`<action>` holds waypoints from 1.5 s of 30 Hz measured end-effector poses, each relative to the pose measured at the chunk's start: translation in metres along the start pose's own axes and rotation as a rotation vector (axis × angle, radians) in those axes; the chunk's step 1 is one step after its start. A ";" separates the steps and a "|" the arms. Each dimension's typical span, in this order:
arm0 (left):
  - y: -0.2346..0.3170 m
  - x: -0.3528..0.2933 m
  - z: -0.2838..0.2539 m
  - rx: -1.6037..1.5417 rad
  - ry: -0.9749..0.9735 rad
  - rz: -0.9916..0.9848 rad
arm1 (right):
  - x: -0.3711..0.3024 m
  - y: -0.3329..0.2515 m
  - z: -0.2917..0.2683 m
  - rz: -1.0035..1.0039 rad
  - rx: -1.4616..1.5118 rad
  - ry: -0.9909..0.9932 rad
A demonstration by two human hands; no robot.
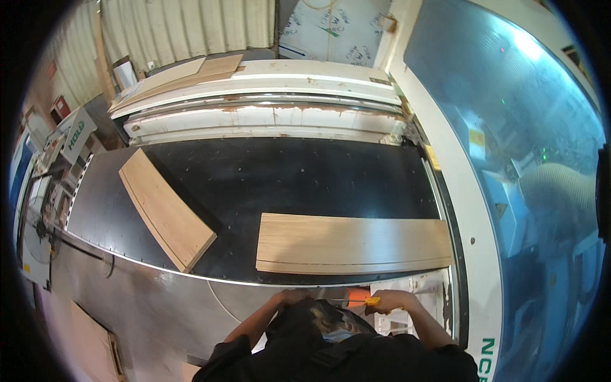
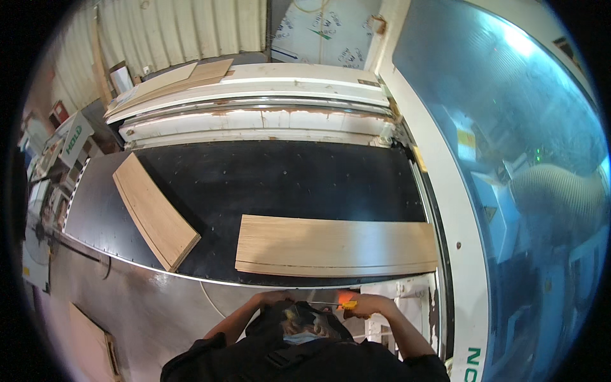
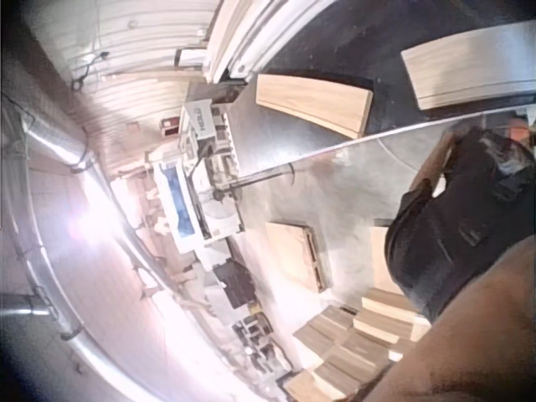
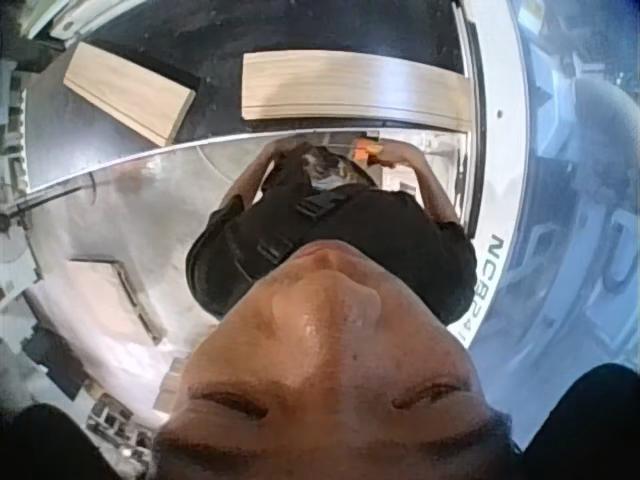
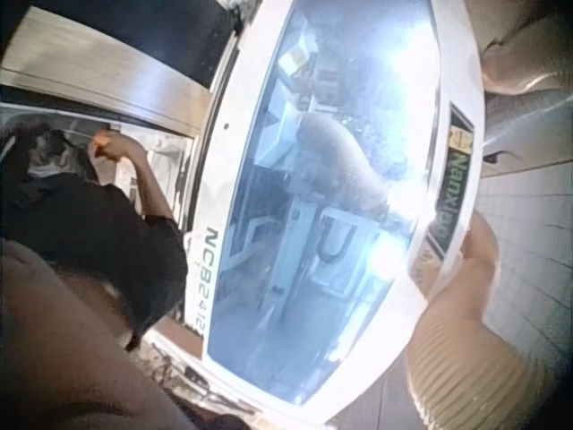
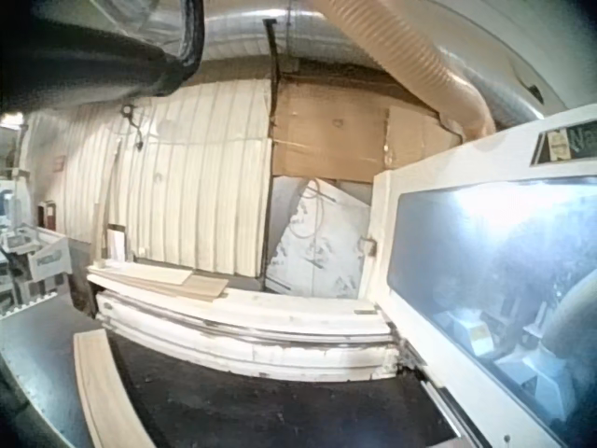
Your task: The person places wood panels onto a conveyor belt for processing, uses an air gun to clean the machine, and repositions the panels on the belt.
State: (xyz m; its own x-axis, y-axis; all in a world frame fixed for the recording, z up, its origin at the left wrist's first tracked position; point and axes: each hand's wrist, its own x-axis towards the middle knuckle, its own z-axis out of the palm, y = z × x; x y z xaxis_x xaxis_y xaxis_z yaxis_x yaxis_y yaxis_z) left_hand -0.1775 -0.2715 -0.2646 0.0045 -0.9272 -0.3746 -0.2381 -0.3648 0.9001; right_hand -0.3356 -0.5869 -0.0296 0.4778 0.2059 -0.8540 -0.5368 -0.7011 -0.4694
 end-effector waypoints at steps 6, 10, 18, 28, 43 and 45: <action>0.041 -0.001 -0.017 0.232 -0.155 -0.099 | -0.022 -0.047 -0.005 -0.179 0.110 0.188; 0.026 -0.013 -0.014 0.034 -0.107 0.064 | -0.014 -0.043 -0.006 -0.154 0.350 0.578; 0.046 -0.021 -0.029 -0.102 -0.093 -0.160 | -0.063 0.074 -0.066 0.313 0.405 1.575; -0.077 -0.055 0.025 0.290 0.712 -0.275 | -0.030 -0.018 -0.061 -0.079 0.629 0.553; 0.223 -0.159 -0.117 -0.252 0.990 -0.141 | -0.003 -0.107 -0.090 -0.232 0.056 0.291; 0.221 -0.137 -0.140 -0.128 1.263 -0.098 | -0.005 -0.117 -0.094 -0.267 0.024 0.285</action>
State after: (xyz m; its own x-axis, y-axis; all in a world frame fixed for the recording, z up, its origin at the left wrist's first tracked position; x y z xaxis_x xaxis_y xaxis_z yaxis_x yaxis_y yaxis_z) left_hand -0.0953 -0.2372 0.0170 0.9515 -0.3059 -0.0326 -0.0893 -0.3761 0.9223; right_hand -0.2101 -0.5703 0.0504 0.7750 0.1784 -0.6063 -0.3823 -0.6316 -0.6745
